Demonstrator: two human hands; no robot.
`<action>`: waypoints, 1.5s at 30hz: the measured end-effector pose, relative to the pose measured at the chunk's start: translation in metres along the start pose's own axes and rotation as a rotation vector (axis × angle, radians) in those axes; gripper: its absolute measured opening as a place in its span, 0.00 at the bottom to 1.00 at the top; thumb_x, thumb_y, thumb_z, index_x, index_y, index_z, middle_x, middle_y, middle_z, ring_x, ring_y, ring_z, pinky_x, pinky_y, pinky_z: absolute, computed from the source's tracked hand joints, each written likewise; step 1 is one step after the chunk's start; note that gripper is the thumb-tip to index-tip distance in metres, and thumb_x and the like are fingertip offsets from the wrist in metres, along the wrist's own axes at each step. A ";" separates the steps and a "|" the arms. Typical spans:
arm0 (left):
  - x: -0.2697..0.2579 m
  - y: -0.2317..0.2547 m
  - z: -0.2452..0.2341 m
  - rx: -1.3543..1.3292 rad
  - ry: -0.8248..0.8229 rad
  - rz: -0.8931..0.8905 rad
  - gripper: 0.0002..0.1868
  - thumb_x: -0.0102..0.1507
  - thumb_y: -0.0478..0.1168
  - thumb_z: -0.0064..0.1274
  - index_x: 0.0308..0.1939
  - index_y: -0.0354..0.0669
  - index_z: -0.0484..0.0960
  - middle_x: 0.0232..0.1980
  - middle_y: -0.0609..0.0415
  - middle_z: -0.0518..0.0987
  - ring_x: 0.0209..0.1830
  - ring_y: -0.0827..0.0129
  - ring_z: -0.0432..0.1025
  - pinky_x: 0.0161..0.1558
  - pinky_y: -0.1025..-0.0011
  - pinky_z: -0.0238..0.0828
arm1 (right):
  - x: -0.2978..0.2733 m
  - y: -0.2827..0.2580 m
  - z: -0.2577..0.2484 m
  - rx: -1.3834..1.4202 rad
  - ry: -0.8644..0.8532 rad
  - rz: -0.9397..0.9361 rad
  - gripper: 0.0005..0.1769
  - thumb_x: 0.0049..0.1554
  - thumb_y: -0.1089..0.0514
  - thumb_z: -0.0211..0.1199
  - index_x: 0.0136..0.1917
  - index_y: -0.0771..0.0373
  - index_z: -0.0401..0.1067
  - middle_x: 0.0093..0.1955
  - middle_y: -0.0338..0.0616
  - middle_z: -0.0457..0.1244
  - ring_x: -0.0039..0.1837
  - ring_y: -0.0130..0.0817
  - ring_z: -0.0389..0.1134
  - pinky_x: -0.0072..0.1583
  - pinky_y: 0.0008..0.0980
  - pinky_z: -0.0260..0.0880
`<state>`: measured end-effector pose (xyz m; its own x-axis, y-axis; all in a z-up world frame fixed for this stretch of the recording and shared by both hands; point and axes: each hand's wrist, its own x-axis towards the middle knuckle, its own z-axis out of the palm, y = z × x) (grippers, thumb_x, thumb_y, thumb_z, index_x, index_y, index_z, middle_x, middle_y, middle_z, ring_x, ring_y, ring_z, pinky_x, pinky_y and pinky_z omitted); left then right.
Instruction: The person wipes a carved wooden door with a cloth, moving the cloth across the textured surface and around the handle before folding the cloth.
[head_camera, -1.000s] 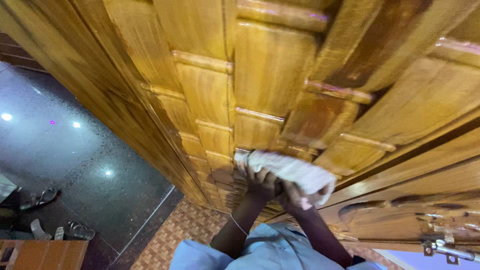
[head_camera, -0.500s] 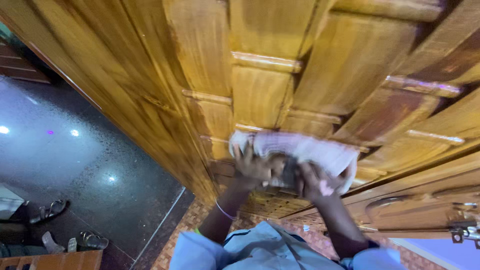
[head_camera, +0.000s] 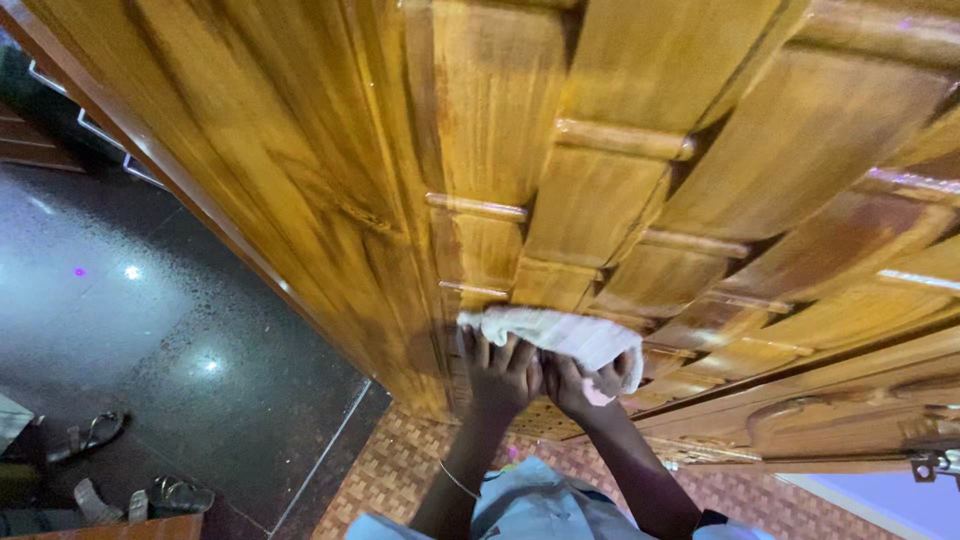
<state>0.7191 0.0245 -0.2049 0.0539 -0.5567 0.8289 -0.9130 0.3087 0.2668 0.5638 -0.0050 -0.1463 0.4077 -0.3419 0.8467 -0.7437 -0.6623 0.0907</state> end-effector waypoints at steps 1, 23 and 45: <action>-0.020 0.002 0.004 -0.022 -0.074 -0.055 0.18 0.62 0.46 0.58 0.55 0.47 0.84 0.59 0.46 0.75 0.69 0.39 0.62 0.76 0.26 0.43 | -0.018 -0.004 0.007 -0.006 -0.064 0.015 0.17 0.50 0.49 0.68 0.52 0.54 0.80 0.58 0.48 0.69 0.62 0.53 0.67 0.63 0.62 0.56; 0.133 -0.061 -0.066 0.176 0.215 0.093 0.23 0.74 0.65 0.38 0.66 0.67 0.77 0.81 0.56 0.55 0.82 0.36 0.48 0.78 0.24 0.32 | 0.160 -0.027 -0.064 -0.060 -0.042 -0.062 0.22 0.58 0.46 0.66 0.65 0.46 0.82 0.61 0.39 0.72 0.72 0.52 0.62 0.79 0.58 0.34; 0.062 -0.028 -0.086 -0.057 0.129 -0.328 0.26 0.75 0.55 0.40 0.67 0.39 0.75 0.80 0.33 0.57 0.84 0.24 0.42 0.81 0.33 0.41 | 0.094 -0.016 -0.008 -0.020 0.045 -0.324 0.26 0.65 0.40 0.53 0.75 0.37 0.69 0.77 0.40 0.55 0.82 0.48 0.42 0.77 0.59 0.34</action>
<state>0.7827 0.0482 -0.1185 0.3940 -0.5327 0.7490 -0.8149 0.1745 0.5528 0.6097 -0.0209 -0.0640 0.6011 -0.0857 0.7946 -0.5898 -0.7185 0.3687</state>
